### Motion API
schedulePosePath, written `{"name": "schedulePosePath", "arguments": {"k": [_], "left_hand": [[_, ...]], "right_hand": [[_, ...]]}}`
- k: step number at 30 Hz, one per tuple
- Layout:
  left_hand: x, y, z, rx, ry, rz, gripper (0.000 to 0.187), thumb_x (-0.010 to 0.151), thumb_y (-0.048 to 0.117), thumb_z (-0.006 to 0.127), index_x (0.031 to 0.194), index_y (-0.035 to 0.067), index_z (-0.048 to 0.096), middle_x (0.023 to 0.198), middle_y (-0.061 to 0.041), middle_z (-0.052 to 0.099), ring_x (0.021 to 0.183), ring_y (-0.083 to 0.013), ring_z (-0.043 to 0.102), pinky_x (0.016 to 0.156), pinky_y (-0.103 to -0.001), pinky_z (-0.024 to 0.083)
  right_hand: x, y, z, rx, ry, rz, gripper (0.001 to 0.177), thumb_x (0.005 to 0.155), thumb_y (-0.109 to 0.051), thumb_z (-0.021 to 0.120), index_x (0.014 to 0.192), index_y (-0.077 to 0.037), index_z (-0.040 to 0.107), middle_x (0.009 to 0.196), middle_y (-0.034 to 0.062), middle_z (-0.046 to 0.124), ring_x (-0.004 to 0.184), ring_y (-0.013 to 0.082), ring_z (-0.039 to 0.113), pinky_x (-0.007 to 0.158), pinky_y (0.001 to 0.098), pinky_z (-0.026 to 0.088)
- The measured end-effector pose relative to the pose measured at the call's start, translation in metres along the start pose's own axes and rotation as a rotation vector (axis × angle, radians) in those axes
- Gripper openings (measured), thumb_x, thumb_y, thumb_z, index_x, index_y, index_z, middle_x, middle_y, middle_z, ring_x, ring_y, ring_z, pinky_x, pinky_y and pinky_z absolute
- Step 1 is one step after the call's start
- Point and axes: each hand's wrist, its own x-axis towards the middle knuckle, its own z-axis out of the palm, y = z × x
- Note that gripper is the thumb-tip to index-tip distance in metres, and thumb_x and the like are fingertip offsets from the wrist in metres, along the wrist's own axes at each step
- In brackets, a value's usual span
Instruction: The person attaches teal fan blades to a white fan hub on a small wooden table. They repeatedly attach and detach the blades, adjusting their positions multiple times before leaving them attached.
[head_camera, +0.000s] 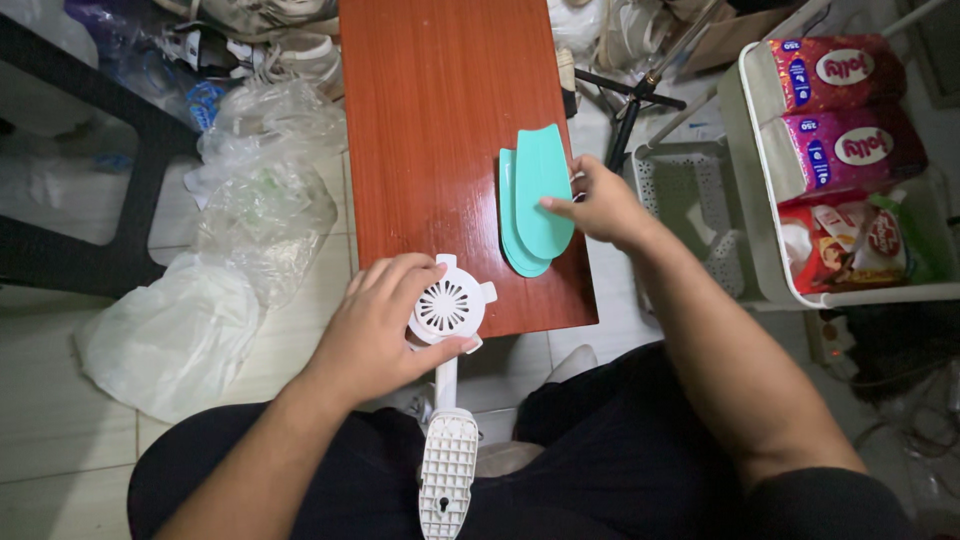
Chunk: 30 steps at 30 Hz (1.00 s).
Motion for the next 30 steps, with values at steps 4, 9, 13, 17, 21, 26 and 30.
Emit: {"name": "schedulePosePath", "arguments": {"k": [4, 9, 13, 17, 21, 26, 30], "left_hand": [[0.001, 0.002, -0.007, 0.046, -0.009, 0.053, 0.084, 0.067, 0.054, 0.086, 0.124, -0.002, 0.061, 0.129, -0.018, 0.06, 0.119, -0.0385, 0.056, 0.1, -0.05, 0.042], [0.003, 0.005, -0.007, 0.015, -0.053, -0.016, 0.077, 0.071, 0.051, 0.084, 0.125, 0.0, 0.061, 0.13, -0.017, 0.061, 0.118, -0.0367, 0.057, 0.101, -0.049, 0.043], [0.002, 0.002, -0.008, -0.005, -0.063, 0.033, 0.075, 0.075, 0.049, 0.083, 0.128, 0.0, 0.06, 0.133, -0.017, 0.06, 0.122, -0.0372, 0.056, 0.103, -0.05, 0.042], [0.001, -0.002, -0.009, 0.002, -0.082, 0.049, 0.075, 0.075, 0.047, 0.083, 0.13, 0.001, 0.059, 0.136, -0.018, 0.059, 0.125, -0.0382, 0.053, 0.104, -0.051, 0.04], [0.0, -0.005, -0.01, 0.022, -0.078, 0.074, 0.077, 0.075, 0.045, 0.083, 0.132, 0.0, 0.057, 0.138, -0.018, 0.058, 0.128, -0.0393, 0.05, 0.106, -0.052, 0.039], [-0.001, -0.005, -0.01, 0.021, -0.094, 0.057, 0.076, 0.075, 0.043, 0.082, 0.131, 0.0, 0.056, 0.138, -0.018, 0.056, 0.129, -0.0393, 0.049, 0.106, -0.052, 0.039], [-0.001, -0.006, -0.011, 0.017, -0.103, 0.058, 0.074, 0.076, 0.04, 0.082, 0.132, 0.0, 0.055, 0.139, -0.019, 0.056, 0.13, -0.0392, 0.049, 0.107, -0.052, 0.038]], "right_hand": [[-0.01, -0.017, -0.017, 0.474, -0.092, -0.133, 0.05, 0.093, -0.014, 0.078, 0.131, 0.0, 0.048, 0.12, 0.0132, 0.072, 0.111, 0.0181, 0.069, 0.097, 0.0375, 0.056], [-0.024, -0.034, -0.027, 0.766, -0.061, -0.322, 0.049, 0.09, -0.005, 0.078, 0.132, -0.004, 0.051, 0.118, 0.011, 0.073, 0.11, 0.0174, 0.069, 0.099, 0.036, 0.055], [-0.034, -0.05, -0.026, 0.614, 0.148, -0.649, 0.022, 0.094, -0.002, 0.08, 0.113, 0.001, 0.069, 0.117, 0.0091, 0.073, 0.116, 0.0211, 0.07, 0.105, 0.0372, 0.056], [-0.052, -0.062, -0.031, 0.07, 0.421, -0.912, 0.017, 0.084, 0.001, 0.085, 0.097, -0.001, 0.073, 0.112, 0.0107, 0.073, 0.117, 0.027, 0.072, 0.101, 0.0373, 0.059], [-0.058, -0.069, -0.025, 0.05, 0.386, -0.935, 0.019, 0.082, 0.0, 0.086, 0.097, -0.003, 0.075, 0.11, 0.0116, 0.072, 0.115, 0.0276, 0.071, 0.1, 0.0382, 0.058], [-0.051, -0.061, -0.019, 0.194, 0.264, -0.797, 0.023, 0.095, 0.008, 0.072, 0.113, -0.006, 0.072, 0.115, 0.0079, 0.076, 0.11, 0.0197, 0.075, 0.104, 0.0346, 0.058], [-0.042, -0.055, -0.018, 0.916, -0.111, -0.5, 0.054, 0.102, -0.01, 0.066, 0.149, -0.014, 0.039, 0.112, 0.0035, 0.06, 0.104, 0.0146, 0.06, 0.096, 0.0344, 0.05]]}}
